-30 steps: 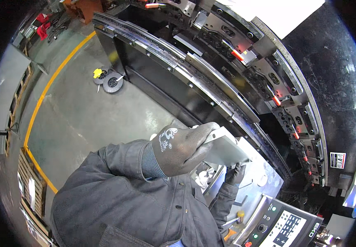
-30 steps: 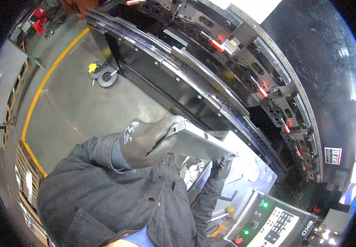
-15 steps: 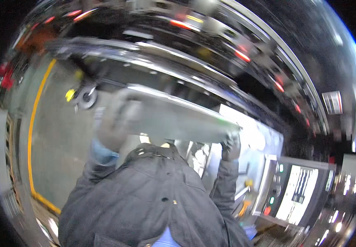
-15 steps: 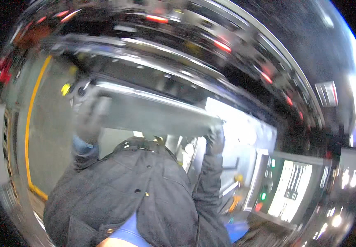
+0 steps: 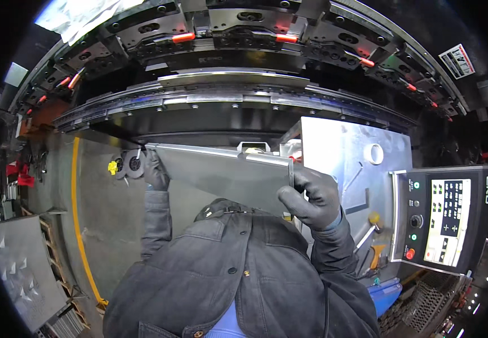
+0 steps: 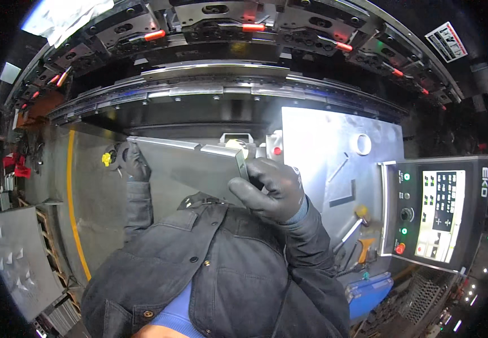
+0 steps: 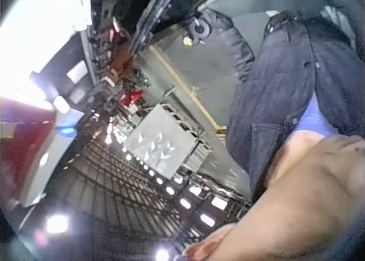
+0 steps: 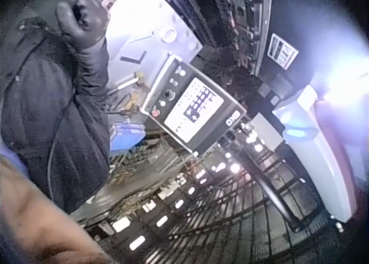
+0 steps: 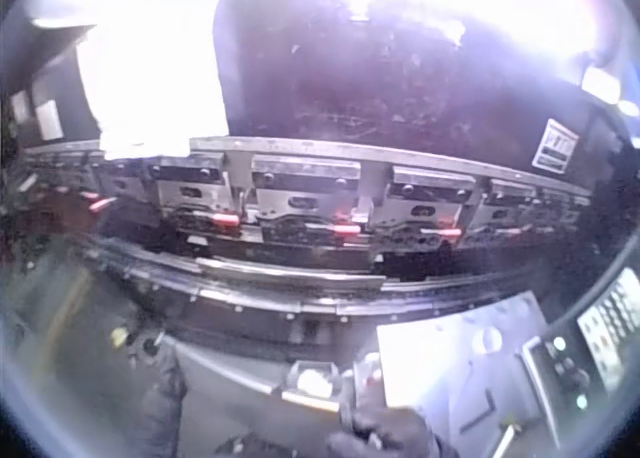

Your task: Operating an industrial press brake to bend metal sheets and verifying dimensions with calipers.

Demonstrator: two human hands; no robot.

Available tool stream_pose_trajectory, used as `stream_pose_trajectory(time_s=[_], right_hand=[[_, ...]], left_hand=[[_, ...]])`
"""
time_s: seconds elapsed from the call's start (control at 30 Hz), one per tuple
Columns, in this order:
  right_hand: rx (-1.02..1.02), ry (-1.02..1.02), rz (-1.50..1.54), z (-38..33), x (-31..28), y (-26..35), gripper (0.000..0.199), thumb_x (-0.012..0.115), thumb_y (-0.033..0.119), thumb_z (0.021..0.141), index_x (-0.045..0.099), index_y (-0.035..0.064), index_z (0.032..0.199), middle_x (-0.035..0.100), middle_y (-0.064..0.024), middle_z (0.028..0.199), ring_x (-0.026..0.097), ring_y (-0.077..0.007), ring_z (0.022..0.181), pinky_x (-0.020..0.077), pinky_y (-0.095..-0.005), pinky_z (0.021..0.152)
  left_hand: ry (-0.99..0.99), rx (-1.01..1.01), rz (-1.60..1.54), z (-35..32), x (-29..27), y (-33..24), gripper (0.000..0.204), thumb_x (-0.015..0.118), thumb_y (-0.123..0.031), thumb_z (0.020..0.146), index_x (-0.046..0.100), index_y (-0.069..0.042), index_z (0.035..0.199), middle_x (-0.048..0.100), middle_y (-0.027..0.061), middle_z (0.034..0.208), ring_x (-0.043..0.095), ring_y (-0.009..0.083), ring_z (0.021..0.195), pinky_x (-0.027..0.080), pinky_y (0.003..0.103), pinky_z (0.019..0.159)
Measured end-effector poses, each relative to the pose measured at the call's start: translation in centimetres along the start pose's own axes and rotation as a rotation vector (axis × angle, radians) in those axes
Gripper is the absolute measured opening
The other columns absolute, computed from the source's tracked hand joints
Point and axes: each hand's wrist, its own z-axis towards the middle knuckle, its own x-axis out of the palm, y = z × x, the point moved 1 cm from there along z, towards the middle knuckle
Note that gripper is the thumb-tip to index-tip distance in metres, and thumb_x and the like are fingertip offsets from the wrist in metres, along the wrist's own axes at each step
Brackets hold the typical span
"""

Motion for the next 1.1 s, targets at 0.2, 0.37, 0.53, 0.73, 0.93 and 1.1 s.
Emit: stream_pose_trajectory(time_s=[0.2, 0.37, 0.53, 0.73, 0.93, 1.1], right_hand=[[-0.097, 0.02, -0.009, 0.2, 1.0, 1.4, 0.015, 0.068, 0.01, 0.068, 0.057, 0.0004, 0.073, 0.056, -0.0054, 0.06, 0.045, -0.0124, 0.046, 0.0347, -0.0238, 0.043], [-0.061, 0.031, 0.015, 0.2, 1.5, 2.2, 0.014, 0.066, 0.005, 0.061, 0.06, -0.0014, 0.072, 0.054, -0.0055, 0.057, 0.04, -0.0123, 0.045, 0.0336, -0.0236, 0.044], [-0.095, -0.027, 0.069, -0.1, 2.1, 2.5, 0.017, 0.067, 0.008, 0.061, 0.06, -0.001, 0.074, 0.053, -0.0054, 0.057, 0.04, -0.0125, 0.045, 0.0342, -0.0243, 0.043], [-0.206, -0.109, -0.073, -1.3, 0.5, 0.2, 0.019, 0.065, 0.005, 0.064, 0.061, -0.0021, 0.081, 0.055, -0.0058, 0.061, 0.043, -0.0145, 0.048, 0.0359, -0.0242, 0.045], [-0.032, -0.396, -0.149, -4.7, -2.8, -3.6, 0.025, 0.055, -0.002, 0.07, 0.058, -0.0032, 0.094, 0.055, -0.0052, 0.068, 0.045, -0.0145, 0.054, 0.0369, -0.0227, 0.052], [0.07, -0.68, -0.23, -10.7, -2.8, -9.2, 0.029, 0.048, -0.002, 0.074, 0.056, -0.0032, 0.102, 0.054, -0.003, 0.072, 0.044, -0.0113, 0.058, 0.0358, -0.0218, 0.053]], left_hand=[[-0.022, 0.14, 0.748, -2.9, 8.1, 0.8, 0.03, 0.035, -0.018, 0.095, 0.048, 0.005, 0.109, 0.057, 0.0078, 0.098, 0.053, 0.0086, 0.078, 0.044, 0.021, 0.072], [0.036, -0.089, 0.071, -3.8, 8.8, 2.2, 0.027, 0.034, -0.017, 0.095, 0.049, 0.001, 0.108, 0.058, 0.0066, 0.099, 0.053, 0.0088, 0.078, 0.044, 0.02, 0.074], [-0.035, -0.203, -0.222, -4.0, 7.9, 3.1, 0.024, 0.034, -0.016, 0.095, 0.049, -0.002, 0.106, 0.058, 0.0068, 0.099, 0.054, 0.0095, 0.078, 0.044, 0.02, 0.073], [-0.024, -0.204, -0.07, -3.2, 8.4, -0.5, 0.021, 0.046, -0.02, 0.089, 0.052, -0.005, 0.103, 0.058, 0.005, 0.095, 0.053, 0.0123, 0.075, 0.044, 0.024, 0.071], [0.218, -0.332, 0.05, -1.6, 8.7, -1.8, 0.023, 0.057, -0.022, 0.084, 0.054, -0.007, 0.101, 0.059, 0.004, 0.092, 0.053, 0.0144, 0.073, 0.044, 0.026, 0.069], [0.469, -0.34, 0.085, -0.4, 12.3, 0.2, 0.022, 0.059, -0.02, 0.083, 0.056, -0.006, 0.1, 0.059, 0.0052, 0.093, 0.053, 0.0134, 0.074, 0.044, 0.026, 0.067]])
